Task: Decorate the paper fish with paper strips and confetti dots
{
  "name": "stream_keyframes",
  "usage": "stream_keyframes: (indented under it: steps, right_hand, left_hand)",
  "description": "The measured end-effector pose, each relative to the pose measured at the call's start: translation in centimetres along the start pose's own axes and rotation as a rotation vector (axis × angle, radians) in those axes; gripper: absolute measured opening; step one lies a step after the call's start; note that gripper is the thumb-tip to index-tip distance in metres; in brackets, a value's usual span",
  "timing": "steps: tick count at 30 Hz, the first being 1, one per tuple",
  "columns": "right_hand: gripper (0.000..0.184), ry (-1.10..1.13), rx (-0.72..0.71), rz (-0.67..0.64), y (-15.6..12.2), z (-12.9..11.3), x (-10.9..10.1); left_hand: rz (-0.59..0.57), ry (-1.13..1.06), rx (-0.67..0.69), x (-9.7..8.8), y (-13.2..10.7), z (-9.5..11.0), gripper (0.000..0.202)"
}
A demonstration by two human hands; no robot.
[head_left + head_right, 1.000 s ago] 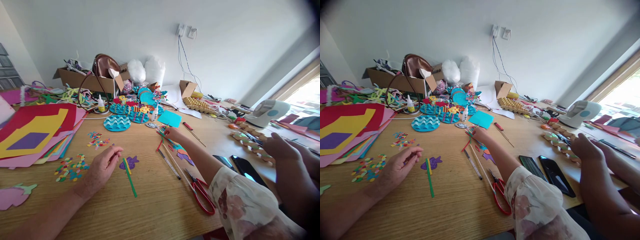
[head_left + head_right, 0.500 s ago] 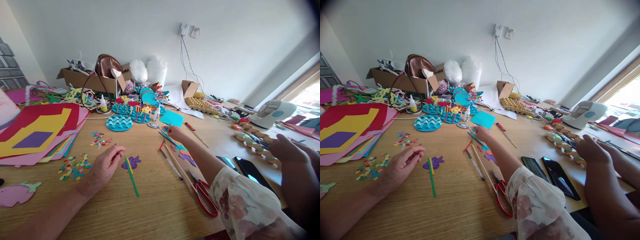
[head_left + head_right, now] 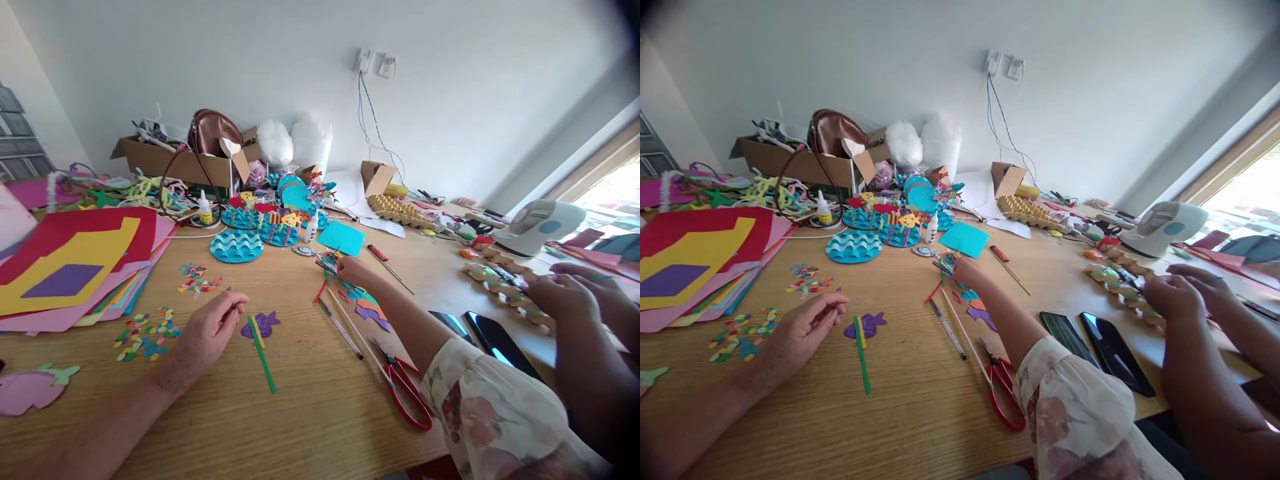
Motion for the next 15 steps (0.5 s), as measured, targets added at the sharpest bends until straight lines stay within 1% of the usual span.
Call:
stream_keyframes:
  steps: [3, 8, 15]
  right_hand:
    - [0.015, 0.045, 0.016, 0.051, 0.0, 0.6, 0.0]
    - [0.019, 0.129, 0.027, 0.104, 0.5, 1.6, 0.8]
    - [0.013, 0.202, 0.047, 0.131, 0.5, 1.8, 0.7]
  left_hand:
    - [-0.003, -0.002, 0.007, 0.0, 0.0, 0.0, 0.021]
    - [-0.008, -0.002, 0.001, 0.0, -0.1, -0.1, 0.02]
    - [-0.013, -0.001, -0.019, 0.0, -0.1, -0.1, 0.021]
Point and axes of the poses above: each hand's wrist, its own y-axis towards the middle knuckle, its own x-axis out of the palm, z = x × y, the point moved 1 cm from there along y, towards the middle knuckle, and after that the axes turned 9 degrees about z, right-handed, at the moved point
